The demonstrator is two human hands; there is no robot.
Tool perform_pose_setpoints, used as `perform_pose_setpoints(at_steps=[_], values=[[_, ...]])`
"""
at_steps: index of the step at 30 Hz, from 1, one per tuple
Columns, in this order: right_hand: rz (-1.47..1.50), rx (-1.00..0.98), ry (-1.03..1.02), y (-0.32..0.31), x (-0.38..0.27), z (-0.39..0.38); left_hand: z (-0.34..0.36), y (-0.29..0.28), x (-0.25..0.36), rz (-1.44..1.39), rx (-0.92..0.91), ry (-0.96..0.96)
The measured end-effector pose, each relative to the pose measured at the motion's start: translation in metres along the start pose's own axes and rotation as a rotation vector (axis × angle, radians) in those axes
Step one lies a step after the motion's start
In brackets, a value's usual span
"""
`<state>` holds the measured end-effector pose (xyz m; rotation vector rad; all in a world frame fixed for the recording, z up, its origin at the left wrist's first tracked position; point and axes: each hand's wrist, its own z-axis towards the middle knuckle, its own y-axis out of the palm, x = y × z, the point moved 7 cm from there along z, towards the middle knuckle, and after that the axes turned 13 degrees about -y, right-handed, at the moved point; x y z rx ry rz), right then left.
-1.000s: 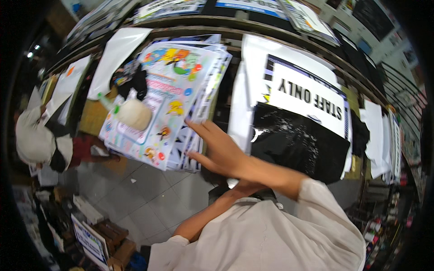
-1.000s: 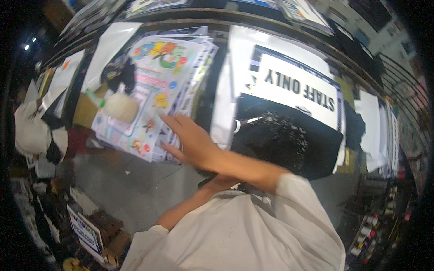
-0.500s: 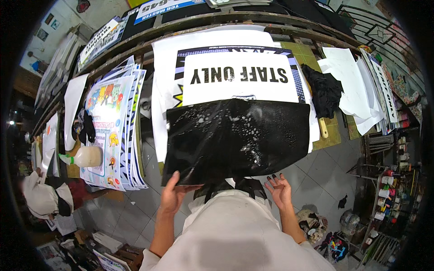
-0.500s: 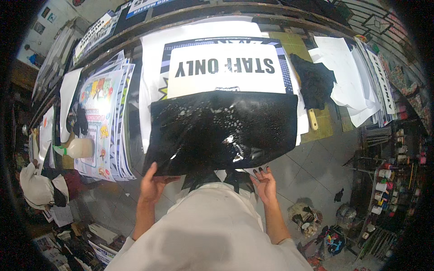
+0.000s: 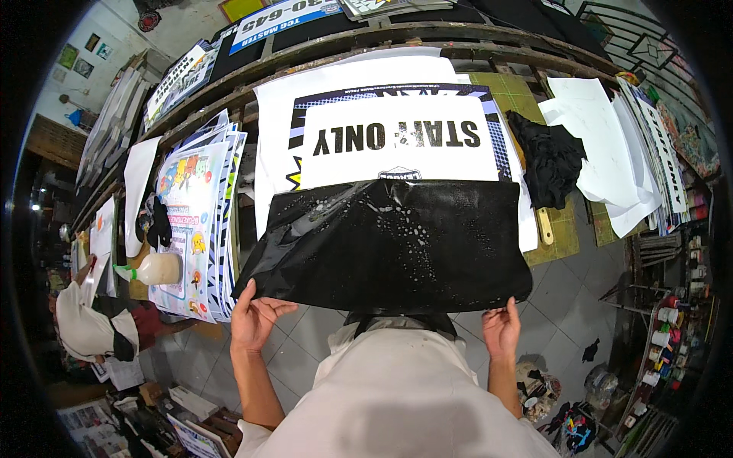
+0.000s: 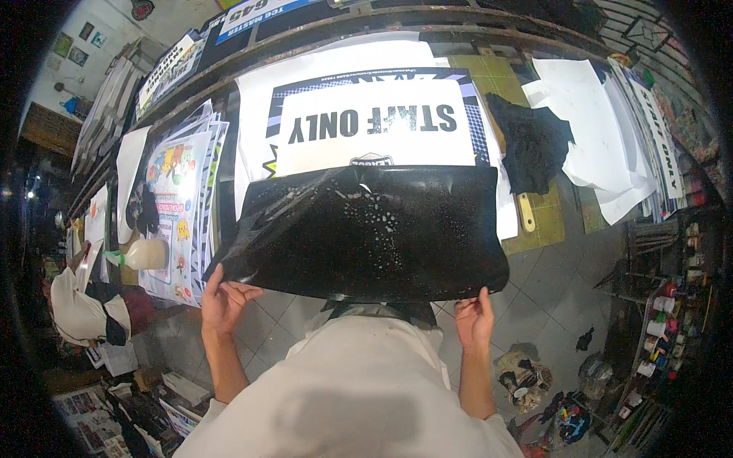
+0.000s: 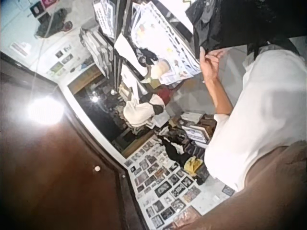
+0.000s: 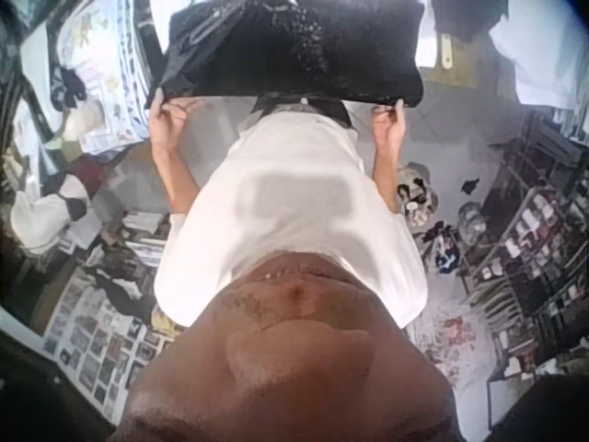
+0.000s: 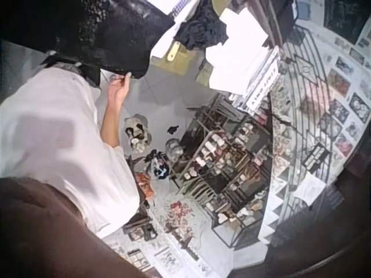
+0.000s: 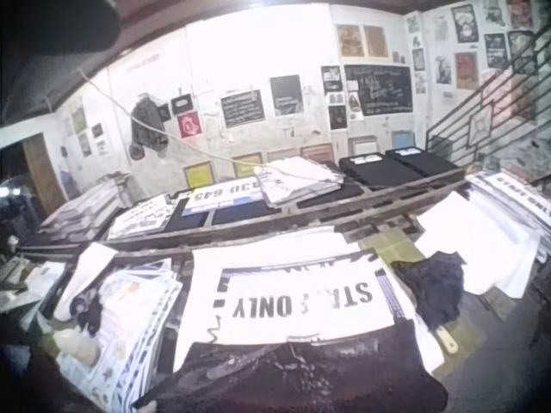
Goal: The person applies a 'CLOSED' sign to a flat surface, smoothing it with a cloth and a squeegee. They then apply a 'STAFF ONLY' sign to a black surface, using a spray bottle and a squeegee to ensure adhesion. Finally, they return to the 'CLOSED' sign to smooth it further.
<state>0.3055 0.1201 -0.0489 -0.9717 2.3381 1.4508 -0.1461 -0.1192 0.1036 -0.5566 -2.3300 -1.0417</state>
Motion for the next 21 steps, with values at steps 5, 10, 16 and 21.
perform_pose_setpoints(at_steps=[5,10,16,21], values=[[-0.209,-0.083,-0.236,0.1,-0.064,0.034,0.024,0.001,0.047,0.033,-0.062,-0.02],[-0.36,-0.228,-0.326,0.209,-0.107,0.112,0.073,0.052,0.134,0.315,-0.025,-0.026],[-0.38,-0.418,-0.311,0.323,-0.128,0.188,0.142,0.098,0.228,0.599,-0.086,-0.064],[-0.497,-0.451,-0.298,0.369,-0.118,0.247,0.202,0.109,0.265,0.732,0.039,-0.086]])
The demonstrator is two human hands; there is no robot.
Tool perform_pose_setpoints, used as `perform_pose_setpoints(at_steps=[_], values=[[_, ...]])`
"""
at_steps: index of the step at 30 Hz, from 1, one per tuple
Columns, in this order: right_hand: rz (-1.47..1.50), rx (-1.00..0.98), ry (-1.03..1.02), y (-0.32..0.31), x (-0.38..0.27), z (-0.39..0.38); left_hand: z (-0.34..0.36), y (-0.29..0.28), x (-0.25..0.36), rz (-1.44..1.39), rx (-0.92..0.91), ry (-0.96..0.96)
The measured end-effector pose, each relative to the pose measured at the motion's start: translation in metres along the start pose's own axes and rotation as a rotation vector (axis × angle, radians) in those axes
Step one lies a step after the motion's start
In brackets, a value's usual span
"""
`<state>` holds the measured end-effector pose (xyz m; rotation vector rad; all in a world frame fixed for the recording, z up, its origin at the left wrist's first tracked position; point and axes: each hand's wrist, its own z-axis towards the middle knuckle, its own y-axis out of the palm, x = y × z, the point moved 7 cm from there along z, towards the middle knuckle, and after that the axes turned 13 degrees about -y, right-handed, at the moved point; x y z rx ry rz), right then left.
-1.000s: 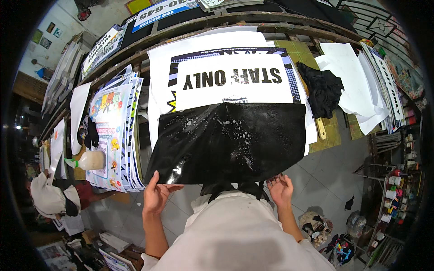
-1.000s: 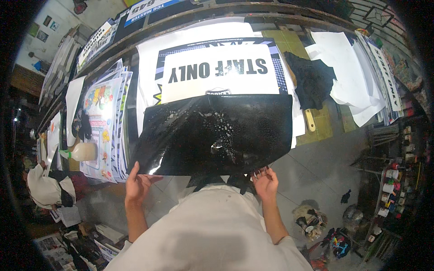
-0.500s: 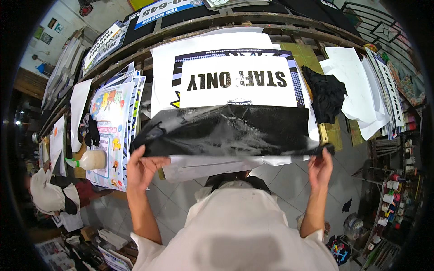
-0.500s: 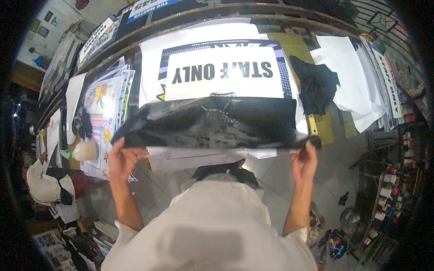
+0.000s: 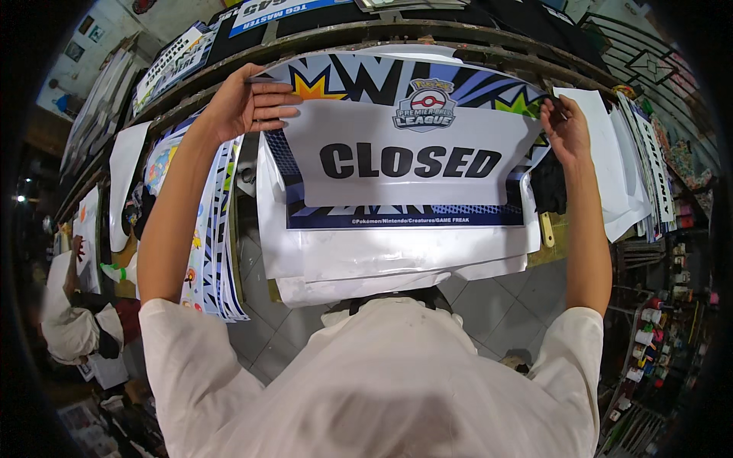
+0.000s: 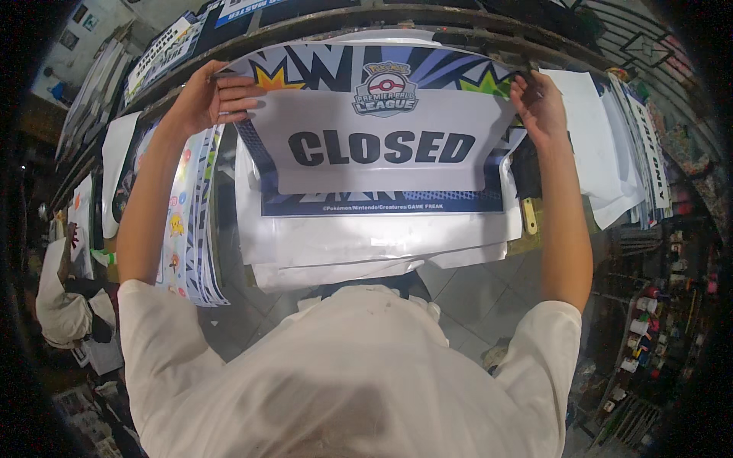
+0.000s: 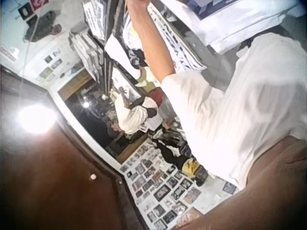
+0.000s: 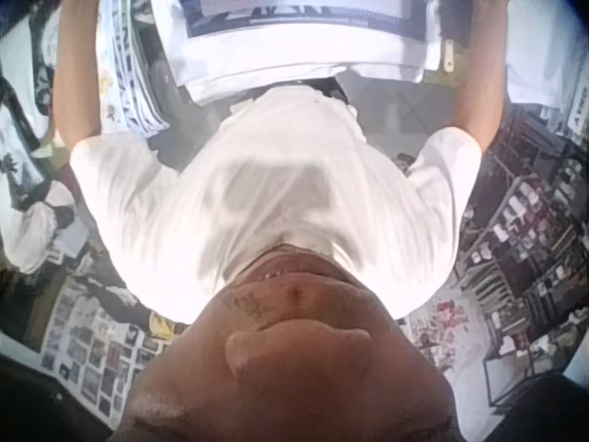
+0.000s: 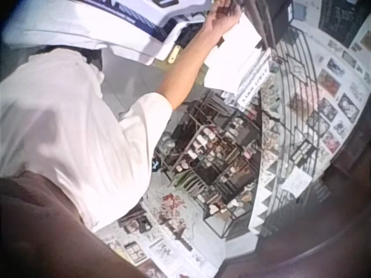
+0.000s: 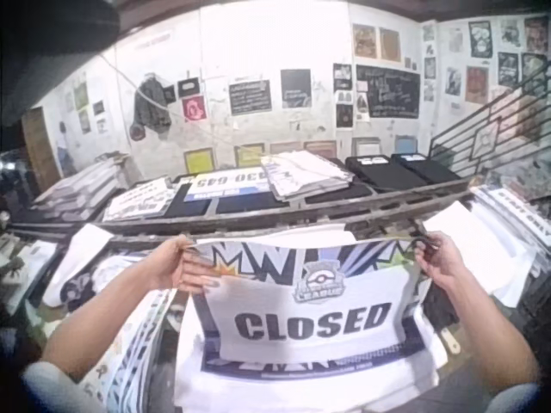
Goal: The person applies a 'CLOSED' sign to a flat surface, smoothing it with a cloth and a squeegee. They then apply a 'STAFF ONLY' sign to a black surface, using a spray bottle and a squeegee to ensure adhesion. Finally, they return to the 'CLOSED' sign to smooth it further.
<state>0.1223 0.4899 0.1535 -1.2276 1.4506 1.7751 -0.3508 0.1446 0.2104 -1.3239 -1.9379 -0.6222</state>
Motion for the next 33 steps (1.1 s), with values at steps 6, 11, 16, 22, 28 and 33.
perform_pose_setpoints(at_steps=[6,11,16,22,28,33], values=[[-0.047,0.044,0.053,0.005,0.043,0.053,0.062,-0.023,0.001,-0.037,0.045,-0.158],[-0.061,0.056,0.109,0.001,0.083,0.094,0.106,-0.031,-0.004,-0.103,0.012,-0.154],[-0.143,0.041,0.057,0.018,0.096,0.09,0.132,-0.036,-0.003,0.081,0.353,0.225],[-1.142,-0.951,-0.731,0.083,0.155,-0.12,0.069,0.157,-0.123,0.704,0.194,0.623],[-1.239,-1.38,-0.729,0.081,0.203,-0.191,0.086,0.23,-0.204,1.252,0.276,0.896],[-1.237,-1.38,-0.678,0.078,0.204,-0.173,0.088,0.23,-0.205,1.281,0.224,0.831]])
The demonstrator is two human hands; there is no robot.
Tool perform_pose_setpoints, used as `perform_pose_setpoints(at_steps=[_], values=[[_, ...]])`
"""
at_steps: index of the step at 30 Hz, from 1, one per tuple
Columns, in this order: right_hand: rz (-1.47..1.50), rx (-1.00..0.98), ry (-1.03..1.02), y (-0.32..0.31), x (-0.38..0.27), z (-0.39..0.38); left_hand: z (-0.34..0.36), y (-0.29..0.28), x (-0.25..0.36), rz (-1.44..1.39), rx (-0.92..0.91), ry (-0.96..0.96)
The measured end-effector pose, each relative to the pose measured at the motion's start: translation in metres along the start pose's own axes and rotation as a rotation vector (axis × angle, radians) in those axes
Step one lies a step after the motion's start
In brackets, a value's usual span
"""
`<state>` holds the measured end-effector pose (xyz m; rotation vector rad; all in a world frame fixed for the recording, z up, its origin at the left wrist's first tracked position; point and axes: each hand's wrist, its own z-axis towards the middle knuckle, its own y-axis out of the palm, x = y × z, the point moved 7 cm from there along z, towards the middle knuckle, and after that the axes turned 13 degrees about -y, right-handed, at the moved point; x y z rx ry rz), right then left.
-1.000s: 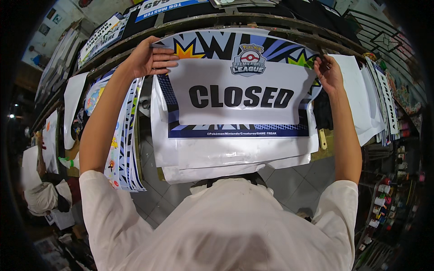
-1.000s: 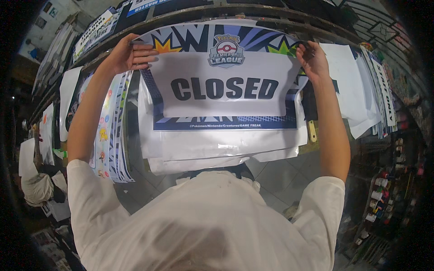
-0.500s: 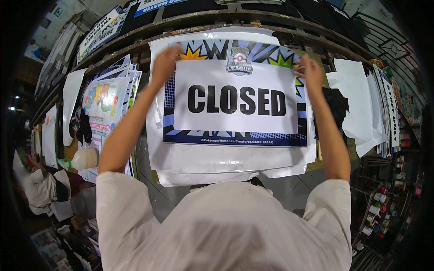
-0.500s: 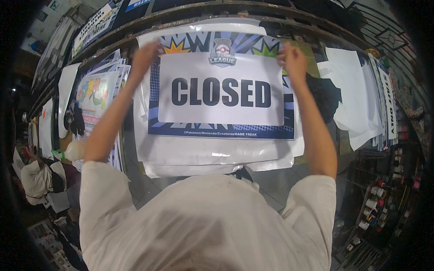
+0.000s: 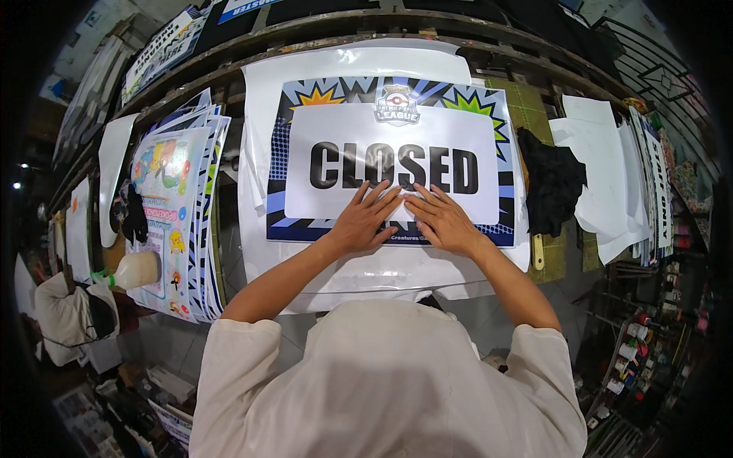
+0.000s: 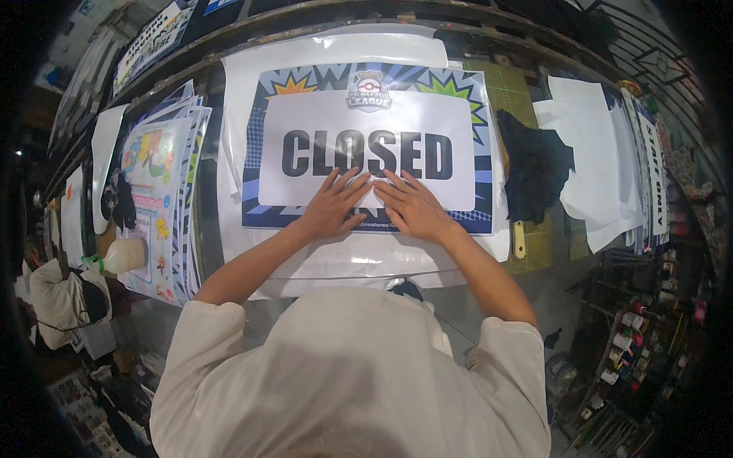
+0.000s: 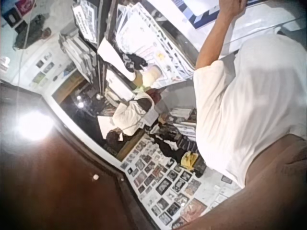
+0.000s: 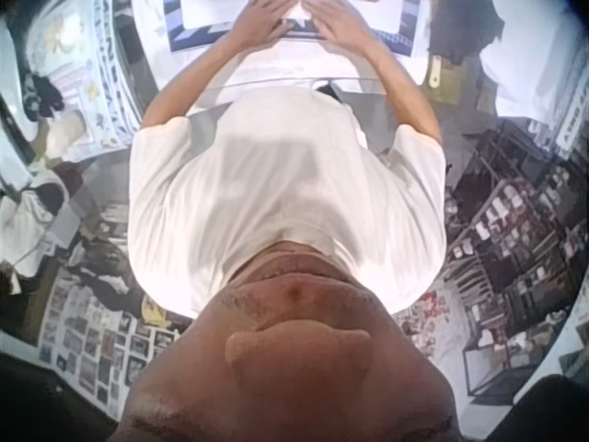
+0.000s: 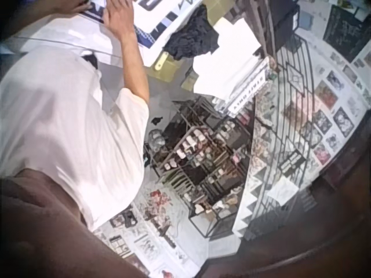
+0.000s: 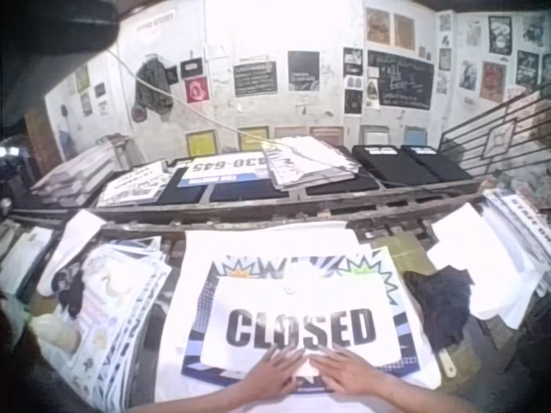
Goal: The person applies a 'CLOSED' sign to a flat surface, smoothing it with a cloth and a squeegee. They then apply a 'STAFF ONLY' sign to a black surface, using a spray bottle and a squeegee to ensure adhesion. Finally, they return to the 'CLOSED' sign to smooth it further.
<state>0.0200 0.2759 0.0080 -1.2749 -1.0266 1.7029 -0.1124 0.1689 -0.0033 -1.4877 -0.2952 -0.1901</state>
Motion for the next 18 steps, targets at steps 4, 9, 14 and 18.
perform_pose_setpoints(at_steps=[4,9,14,18], values=[[-0.052,0.02,0.046,0.0,0.016,0.009,0.0,0.003,-0.001,-0.013,-0.025,0.001],[-0.139,0.026,0.022,-0.002,0.031,0.014,-0.001,0.0,-0.001,-0.021,-0.024,0.014],[-0.176,0.057,0.131,0.001,0.04,0.014,0.0,-0.001,0.001,-0.041,-0.016,0.014],[-0.209,0.154,0.282,0.0,0.046,0.015,0.001,-0.003,0.002,-0.015,-0.017,0.029]])
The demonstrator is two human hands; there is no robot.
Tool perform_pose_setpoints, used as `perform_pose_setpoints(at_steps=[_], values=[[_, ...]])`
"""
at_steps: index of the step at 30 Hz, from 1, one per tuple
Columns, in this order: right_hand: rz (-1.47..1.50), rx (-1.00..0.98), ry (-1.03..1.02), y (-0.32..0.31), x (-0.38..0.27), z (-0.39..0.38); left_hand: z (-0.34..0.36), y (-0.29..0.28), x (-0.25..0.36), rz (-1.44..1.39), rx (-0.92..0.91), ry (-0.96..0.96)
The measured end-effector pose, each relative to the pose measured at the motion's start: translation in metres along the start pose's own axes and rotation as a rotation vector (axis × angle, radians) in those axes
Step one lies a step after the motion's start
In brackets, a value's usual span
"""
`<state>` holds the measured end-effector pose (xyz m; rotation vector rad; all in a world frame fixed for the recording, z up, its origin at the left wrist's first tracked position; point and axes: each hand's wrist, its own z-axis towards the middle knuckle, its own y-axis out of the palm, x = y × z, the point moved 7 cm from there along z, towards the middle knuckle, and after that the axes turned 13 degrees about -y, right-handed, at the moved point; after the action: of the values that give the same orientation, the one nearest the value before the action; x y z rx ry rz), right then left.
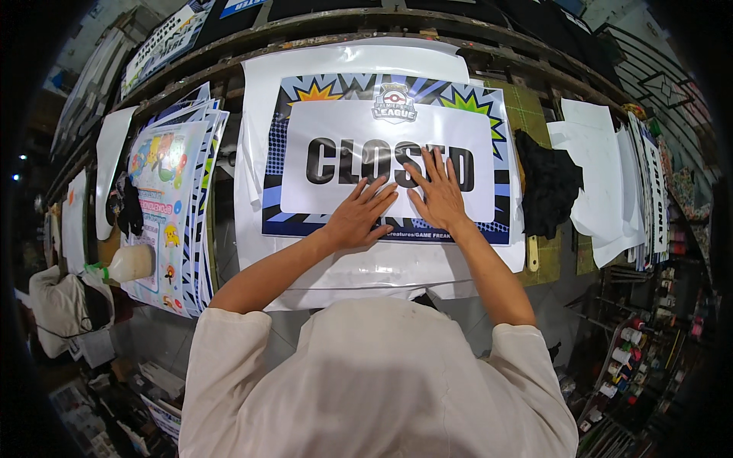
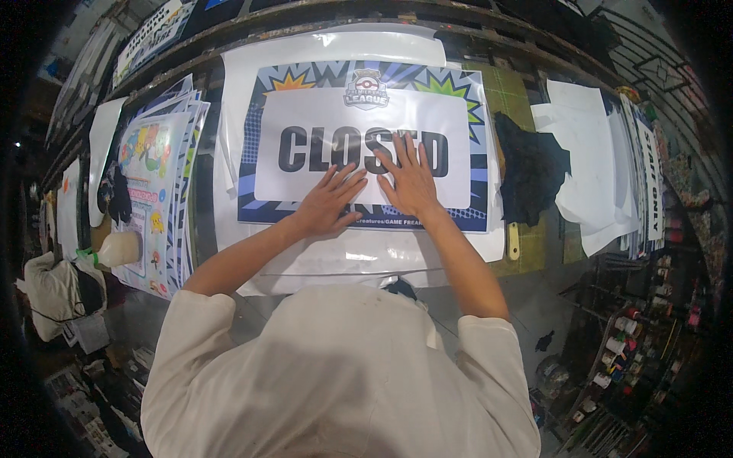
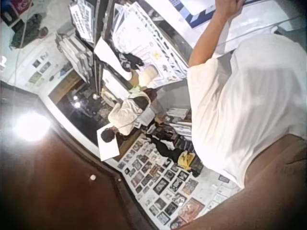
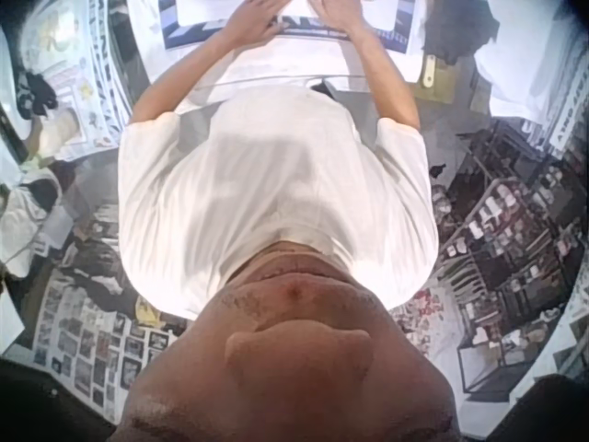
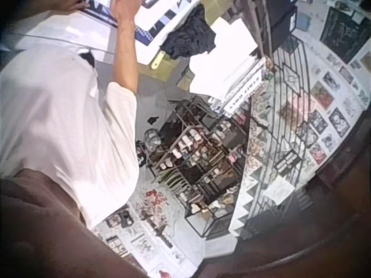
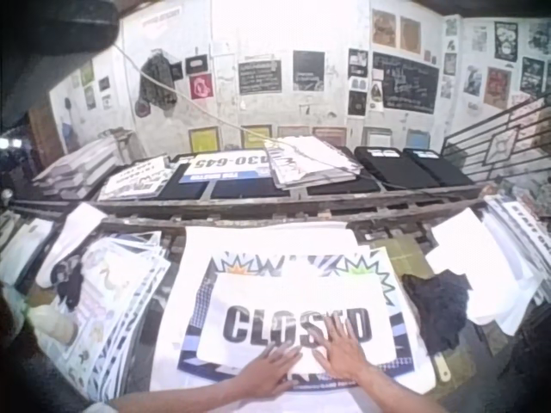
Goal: The person applies a 'CLOSED' sign to a flat surface, smoothing it with a cloth and a squeegee. They then apply a 'STAFF ONLY' sign to a black surface, using a spray bottle and a squeegee to ensure adhesion. Finally, they return to the 'CLOSED' sign to smooth it further.
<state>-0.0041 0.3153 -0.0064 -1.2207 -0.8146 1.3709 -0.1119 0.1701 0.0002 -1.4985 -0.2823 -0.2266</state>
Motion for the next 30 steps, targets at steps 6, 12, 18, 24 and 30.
perform_pose_setpoints(at_steps=[6,12,18,24,30], values=[[-0.024,-0.029,0.012,0.005,0.001,-0.003,0.024,-0.004,-0.034,0.073,0.017,-0.024],[-0.025,-0.031,0.031,0.003,0.0,-0.001,0.034,-0.016,-0.068,0.102,0.032,-0.032],[-0.004,-0.007,0.017,0.0,-0.001,0.0,0.011,-0.007,-0.066,0.175,0.004,0.098],[0.134,0.168,0.019,-0.01,0.027,0.015,-0.011,0.006,-0.018,-0.02,0.026,-0.001],[0.014,0.312,0.008,-0.035,0.134,0.118,-0.007,0.005,-0.014,0.015,-0.013,-0.052]])
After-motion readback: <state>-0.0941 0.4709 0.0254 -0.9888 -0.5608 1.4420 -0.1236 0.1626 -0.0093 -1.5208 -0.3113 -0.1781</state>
